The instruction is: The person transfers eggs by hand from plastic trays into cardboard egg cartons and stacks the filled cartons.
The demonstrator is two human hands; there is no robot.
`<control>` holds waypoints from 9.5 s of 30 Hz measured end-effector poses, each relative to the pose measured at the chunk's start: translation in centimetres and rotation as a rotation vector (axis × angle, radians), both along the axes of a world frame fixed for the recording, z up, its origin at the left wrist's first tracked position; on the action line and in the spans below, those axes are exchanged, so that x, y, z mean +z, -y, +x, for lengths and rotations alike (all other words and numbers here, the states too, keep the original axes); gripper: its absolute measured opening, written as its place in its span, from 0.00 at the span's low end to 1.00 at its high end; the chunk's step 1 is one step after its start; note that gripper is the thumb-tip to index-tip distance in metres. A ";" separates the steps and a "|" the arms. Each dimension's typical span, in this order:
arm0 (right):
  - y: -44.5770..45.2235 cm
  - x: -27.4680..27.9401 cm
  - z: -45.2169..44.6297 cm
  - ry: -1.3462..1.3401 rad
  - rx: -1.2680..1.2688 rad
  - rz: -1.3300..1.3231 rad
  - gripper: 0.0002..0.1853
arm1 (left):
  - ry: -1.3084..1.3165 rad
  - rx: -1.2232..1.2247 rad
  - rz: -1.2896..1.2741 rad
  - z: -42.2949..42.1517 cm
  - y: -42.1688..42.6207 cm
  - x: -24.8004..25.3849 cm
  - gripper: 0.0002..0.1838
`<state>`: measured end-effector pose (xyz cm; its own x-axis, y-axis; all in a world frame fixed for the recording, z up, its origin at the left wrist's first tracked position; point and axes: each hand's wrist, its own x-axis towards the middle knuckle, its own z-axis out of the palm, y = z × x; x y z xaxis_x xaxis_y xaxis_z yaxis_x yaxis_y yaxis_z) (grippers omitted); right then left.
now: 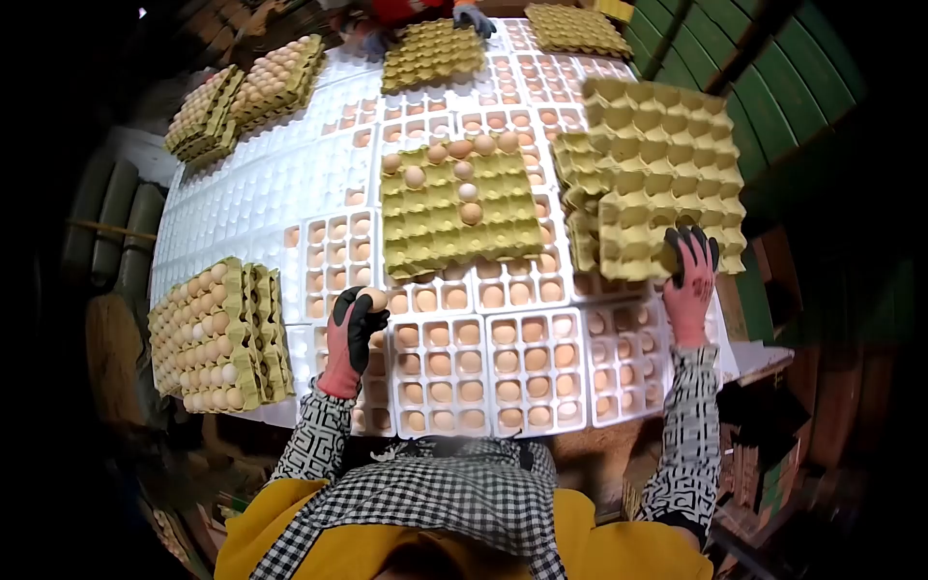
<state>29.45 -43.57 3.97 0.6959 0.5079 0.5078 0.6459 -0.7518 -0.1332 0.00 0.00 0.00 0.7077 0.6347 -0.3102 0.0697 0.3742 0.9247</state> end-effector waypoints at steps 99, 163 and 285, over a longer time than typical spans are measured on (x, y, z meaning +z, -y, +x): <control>4.3 -35.4 -38.7 -2.396 0.142 -0.611 0.20 | -0.962 1.181 -0.530 -29.2 69.2 -34.9 0.18; -7.1 -30.0 -42.3 -1.547 1.322 -0.538 0.17 | -1.250 0.583 0.261 -29.5 60.1 -35.4 0.25; -34.8 3.9 -18.5 -0.418 -0.053 0.109 0.14 | 0.112 -1.216 1.896 4.4 -15.7 10.6 0.19</control>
<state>10.96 -8.79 7.90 0.8767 0.4248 0.2255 0.4804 -0.7494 -0.4557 4.40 15.68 10.62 0.8321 -0.5546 -0.0064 -0.5530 -0.8306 0.0653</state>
